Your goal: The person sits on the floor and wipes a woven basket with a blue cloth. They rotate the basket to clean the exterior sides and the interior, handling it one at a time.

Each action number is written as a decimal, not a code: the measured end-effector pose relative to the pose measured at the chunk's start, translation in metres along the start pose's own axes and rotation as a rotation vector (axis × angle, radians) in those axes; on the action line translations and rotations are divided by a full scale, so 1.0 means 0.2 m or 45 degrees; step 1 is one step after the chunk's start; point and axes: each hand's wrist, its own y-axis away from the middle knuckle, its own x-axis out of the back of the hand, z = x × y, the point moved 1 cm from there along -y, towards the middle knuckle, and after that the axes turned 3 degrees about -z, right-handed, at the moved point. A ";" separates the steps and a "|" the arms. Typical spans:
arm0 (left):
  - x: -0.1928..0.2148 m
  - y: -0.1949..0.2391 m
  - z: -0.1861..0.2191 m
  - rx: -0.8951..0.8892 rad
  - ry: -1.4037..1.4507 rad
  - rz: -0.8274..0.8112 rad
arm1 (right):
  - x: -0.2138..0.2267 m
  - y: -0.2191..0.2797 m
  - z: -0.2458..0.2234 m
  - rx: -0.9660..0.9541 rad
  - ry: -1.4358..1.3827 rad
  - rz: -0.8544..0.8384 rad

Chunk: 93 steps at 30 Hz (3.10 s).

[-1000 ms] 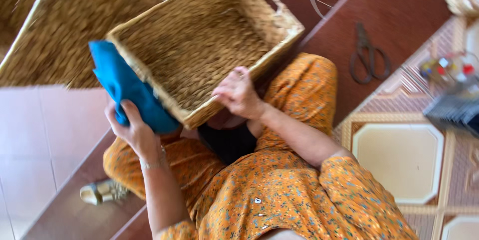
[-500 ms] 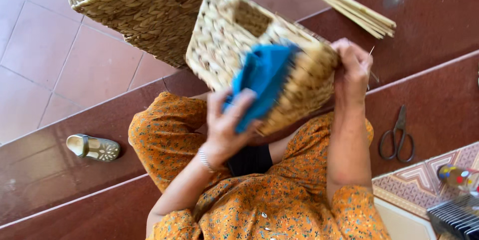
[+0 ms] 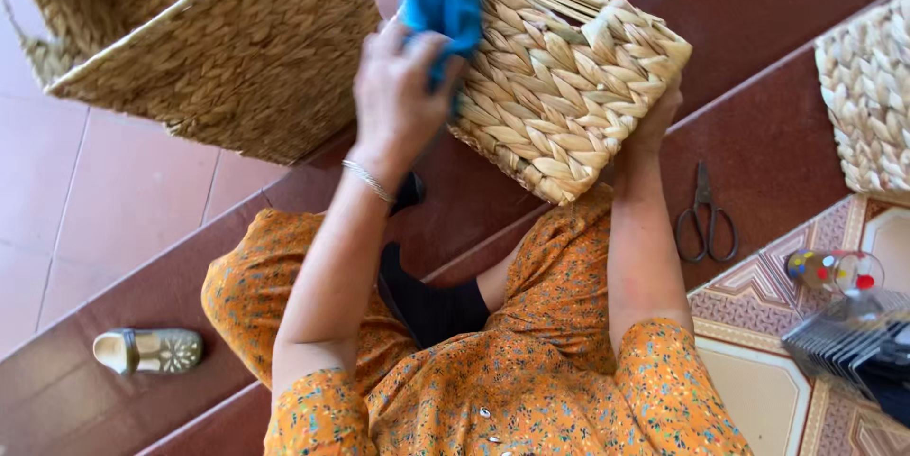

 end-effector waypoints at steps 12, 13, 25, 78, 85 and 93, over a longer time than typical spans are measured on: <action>-0.38 -0.21 0.33 -0.221 0.023 -0.473 | 0.06 -0.09 0.04 -0.003 -0.548 -0.302; -0.34 -0.29 0.19 -0.213 0.057 -0.388 | 0.11 -0.09 0.07 -0.042 -0.402 -0.123; -0.54 -0.08 0.74 -0.319 0.307 -0.606 | -0.13 0.11 -0.14 0.047 -0.222 0.033; -0.48 0.06 0.81 -0.702 0.001 -0.011 | -0.08 0.02 -0.27 0.152 0.240 -0.078; -0.20 -0.32 -0.01 -0.139 -0.356 -0.501 | 0.04 -0.11 -0.20 0.322 0.531 0.052; -0.12 -0.17 0.09 -0.242 -0.482 -0.346 | 0.16 -0.12 -0.09 0.362 0.714 0.167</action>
